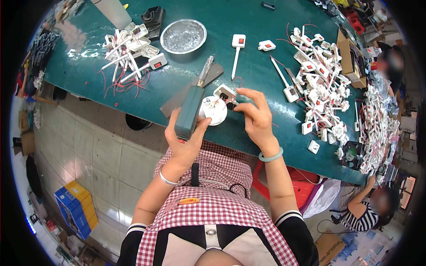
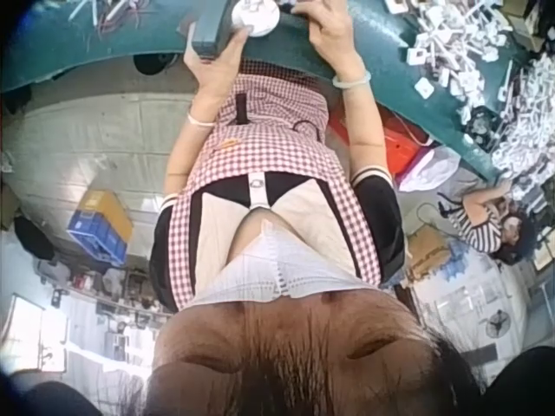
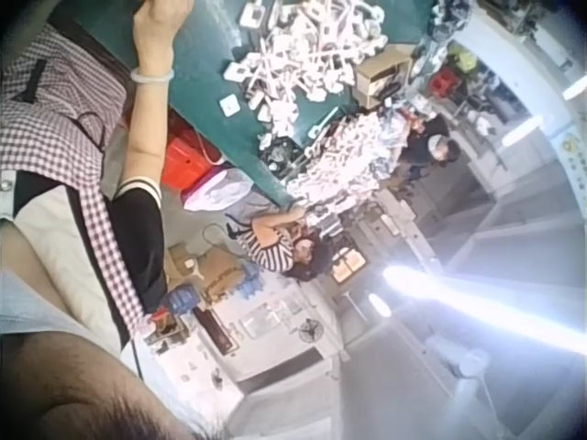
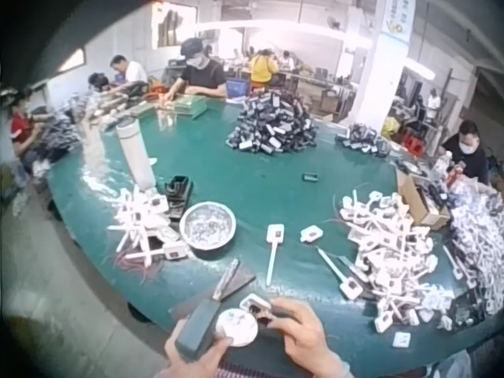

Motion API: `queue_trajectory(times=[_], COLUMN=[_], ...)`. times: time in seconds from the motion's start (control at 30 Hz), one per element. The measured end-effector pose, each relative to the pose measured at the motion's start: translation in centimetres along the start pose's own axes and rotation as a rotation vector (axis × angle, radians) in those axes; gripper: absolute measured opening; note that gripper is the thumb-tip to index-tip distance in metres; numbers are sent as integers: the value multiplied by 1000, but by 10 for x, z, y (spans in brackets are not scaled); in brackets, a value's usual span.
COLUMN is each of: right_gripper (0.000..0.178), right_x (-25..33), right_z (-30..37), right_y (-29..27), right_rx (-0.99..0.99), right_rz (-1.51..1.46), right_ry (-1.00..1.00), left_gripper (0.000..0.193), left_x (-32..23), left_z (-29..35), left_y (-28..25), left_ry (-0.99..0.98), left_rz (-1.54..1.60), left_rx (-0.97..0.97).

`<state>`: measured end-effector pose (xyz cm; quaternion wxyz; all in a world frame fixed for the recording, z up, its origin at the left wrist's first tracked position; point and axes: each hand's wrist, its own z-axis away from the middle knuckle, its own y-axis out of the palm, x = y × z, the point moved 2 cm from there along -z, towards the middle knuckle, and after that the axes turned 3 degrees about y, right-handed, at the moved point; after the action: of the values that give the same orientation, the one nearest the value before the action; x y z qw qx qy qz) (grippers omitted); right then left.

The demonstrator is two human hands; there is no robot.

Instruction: The person solders electrical wires and solder wire onto small plastic housings using a soldering gun.

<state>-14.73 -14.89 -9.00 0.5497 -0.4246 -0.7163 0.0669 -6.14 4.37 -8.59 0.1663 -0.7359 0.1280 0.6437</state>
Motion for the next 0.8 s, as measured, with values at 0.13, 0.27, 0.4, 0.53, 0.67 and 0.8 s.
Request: queue_trajectory(times=[0.13, 0.27, 0.4, 0.53, 0.67, 0.8], right_gripper=[19, 19, 20, 22, 19, 19], right_x=[5, 3, -5, -8, -7, -2], right_z=[-3, -3, 1, 7, 11, 11], right_y=[0, 4, 5, -2, -7, 1], right_rx=[127, 246, 236, 277, 263, 103], right_rz=[216, 340, 369, 310, 79, -380], right_ry=[-238, -203, -224, -140, -13, 376], left_gripper=[31, 30, 28, 27, 26, 26], left_x=[3, 1, 2, 2, -1, 0], left_z=[-1, -3, -4, -6, -7, -7], left_y=[0, 0, 0, -1, -1, -1], left_ry=[-17, 0, 17, 51, 55, 27], left_rz=[-11, 4, -17, -1, -19, -15], left_rx=[5, 18, 31, 29, 26, 29])
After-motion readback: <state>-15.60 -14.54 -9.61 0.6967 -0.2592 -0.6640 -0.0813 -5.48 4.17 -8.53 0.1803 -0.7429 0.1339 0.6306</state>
